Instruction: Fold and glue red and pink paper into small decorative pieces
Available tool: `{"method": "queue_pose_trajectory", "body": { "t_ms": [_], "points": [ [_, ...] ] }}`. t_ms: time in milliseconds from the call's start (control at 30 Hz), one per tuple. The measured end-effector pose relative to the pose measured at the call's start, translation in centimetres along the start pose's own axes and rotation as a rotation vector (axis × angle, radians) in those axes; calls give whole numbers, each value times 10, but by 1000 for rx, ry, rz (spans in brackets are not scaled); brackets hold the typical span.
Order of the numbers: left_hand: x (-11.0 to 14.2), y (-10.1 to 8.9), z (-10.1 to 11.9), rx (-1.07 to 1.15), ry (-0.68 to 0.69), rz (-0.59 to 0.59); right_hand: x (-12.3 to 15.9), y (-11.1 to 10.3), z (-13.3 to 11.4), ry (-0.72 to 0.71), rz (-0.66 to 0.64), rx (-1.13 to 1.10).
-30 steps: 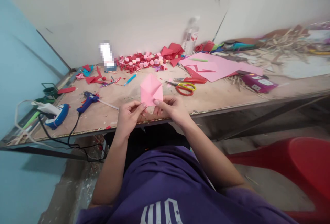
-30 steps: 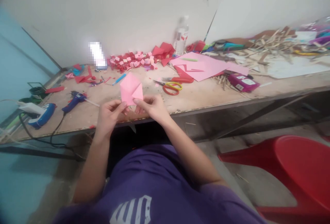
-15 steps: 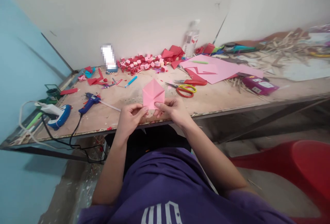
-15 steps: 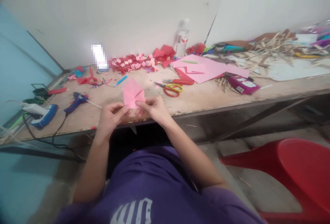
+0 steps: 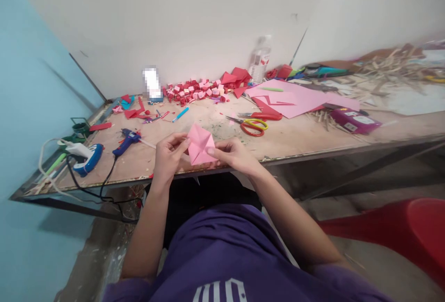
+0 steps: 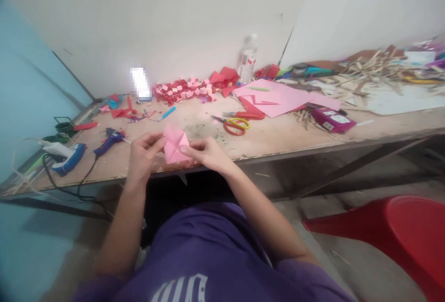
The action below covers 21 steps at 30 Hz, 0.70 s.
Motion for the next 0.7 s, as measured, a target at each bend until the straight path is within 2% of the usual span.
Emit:
{"method": "queue_pose_trajectory", "body": {
  "t_ms": [200,400,700],
  "points": [
    [1,9,-7,-21,-28,-82,1,-17,9,-20,195,-163],
    [3,12,-7,-66,-50,-102,0,-19,16,27,214,-134],
    [4,9,-7,-70,-39,-80,2,-17,11,37,250,-142]
  ]
}}
Point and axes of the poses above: each hand's wrist, its own x-axis away from the middle knuckle, its own y-axis out of the palm, z = x × y, the point moved 10 cm from there along -x, towards the middle knuckle, and after that the axes turned 13 degrees about -z, right-handed, at the moved point
